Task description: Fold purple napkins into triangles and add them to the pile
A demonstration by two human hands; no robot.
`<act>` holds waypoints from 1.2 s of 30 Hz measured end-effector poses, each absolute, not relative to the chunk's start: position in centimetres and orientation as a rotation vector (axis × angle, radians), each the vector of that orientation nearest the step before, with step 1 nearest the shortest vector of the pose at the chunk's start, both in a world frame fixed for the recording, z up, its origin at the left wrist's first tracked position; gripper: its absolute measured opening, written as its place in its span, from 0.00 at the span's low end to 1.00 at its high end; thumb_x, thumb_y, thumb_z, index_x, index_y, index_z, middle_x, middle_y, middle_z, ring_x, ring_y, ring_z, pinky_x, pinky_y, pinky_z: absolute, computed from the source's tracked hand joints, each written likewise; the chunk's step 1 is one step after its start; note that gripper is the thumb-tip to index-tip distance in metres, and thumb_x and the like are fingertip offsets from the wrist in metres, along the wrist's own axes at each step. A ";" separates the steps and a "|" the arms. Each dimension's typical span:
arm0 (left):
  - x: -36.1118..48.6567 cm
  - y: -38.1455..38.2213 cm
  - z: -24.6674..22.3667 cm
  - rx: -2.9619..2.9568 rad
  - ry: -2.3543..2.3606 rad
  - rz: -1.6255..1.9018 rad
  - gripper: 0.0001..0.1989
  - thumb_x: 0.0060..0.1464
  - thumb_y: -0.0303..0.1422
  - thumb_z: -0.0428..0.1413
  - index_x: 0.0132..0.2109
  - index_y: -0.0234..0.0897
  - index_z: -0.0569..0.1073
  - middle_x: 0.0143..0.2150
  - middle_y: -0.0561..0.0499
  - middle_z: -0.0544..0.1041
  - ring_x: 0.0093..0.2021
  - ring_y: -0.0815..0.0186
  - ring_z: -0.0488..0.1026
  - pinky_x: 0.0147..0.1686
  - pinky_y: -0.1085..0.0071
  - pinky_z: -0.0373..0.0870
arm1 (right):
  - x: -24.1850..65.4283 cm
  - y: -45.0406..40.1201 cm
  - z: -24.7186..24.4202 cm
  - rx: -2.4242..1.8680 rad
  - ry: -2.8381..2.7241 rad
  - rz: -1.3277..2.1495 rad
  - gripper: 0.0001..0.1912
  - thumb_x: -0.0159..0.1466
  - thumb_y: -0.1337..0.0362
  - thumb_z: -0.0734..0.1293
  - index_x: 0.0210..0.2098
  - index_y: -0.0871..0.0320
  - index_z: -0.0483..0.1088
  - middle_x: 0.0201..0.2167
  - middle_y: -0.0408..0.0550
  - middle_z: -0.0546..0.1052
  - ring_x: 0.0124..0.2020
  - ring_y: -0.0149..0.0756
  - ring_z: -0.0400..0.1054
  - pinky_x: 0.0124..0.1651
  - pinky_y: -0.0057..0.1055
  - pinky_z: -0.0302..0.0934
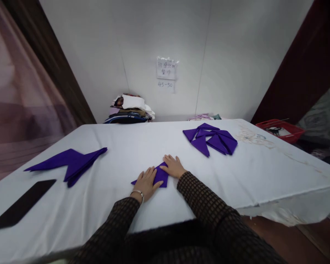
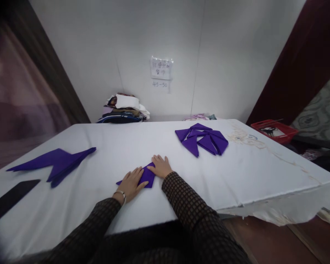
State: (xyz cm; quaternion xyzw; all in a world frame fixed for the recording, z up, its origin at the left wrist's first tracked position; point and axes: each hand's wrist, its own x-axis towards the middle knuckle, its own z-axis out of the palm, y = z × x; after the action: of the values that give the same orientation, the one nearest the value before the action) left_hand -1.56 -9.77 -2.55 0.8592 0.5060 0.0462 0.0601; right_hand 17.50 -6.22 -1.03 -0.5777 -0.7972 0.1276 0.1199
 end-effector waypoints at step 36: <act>-1.2 -10.7 -1.9 2.583 1.531 0.113 0.37 0.59 0.54 0.37 0.65 0.32 0.53 0.68 0.42 0.51 0.67 0.56 0.46 0.63 0.53 0.43 | 20.4 -5.2 -3.2 -1.593 -1.573 0.594 0.29 0.65 0.51 0.51 0.56 0.65 0.64 0.60 0.56 0.64 0.60 0.36 0.57 0.61 0.33 0.50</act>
State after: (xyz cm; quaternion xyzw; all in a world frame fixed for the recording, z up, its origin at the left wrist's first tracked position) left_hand -1.18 -10.71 -1.92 0.8576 0.5084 0.0375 0.0683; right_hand 20.36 -5.18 -3.24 -0.6301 -0.6221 0.2348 0.4010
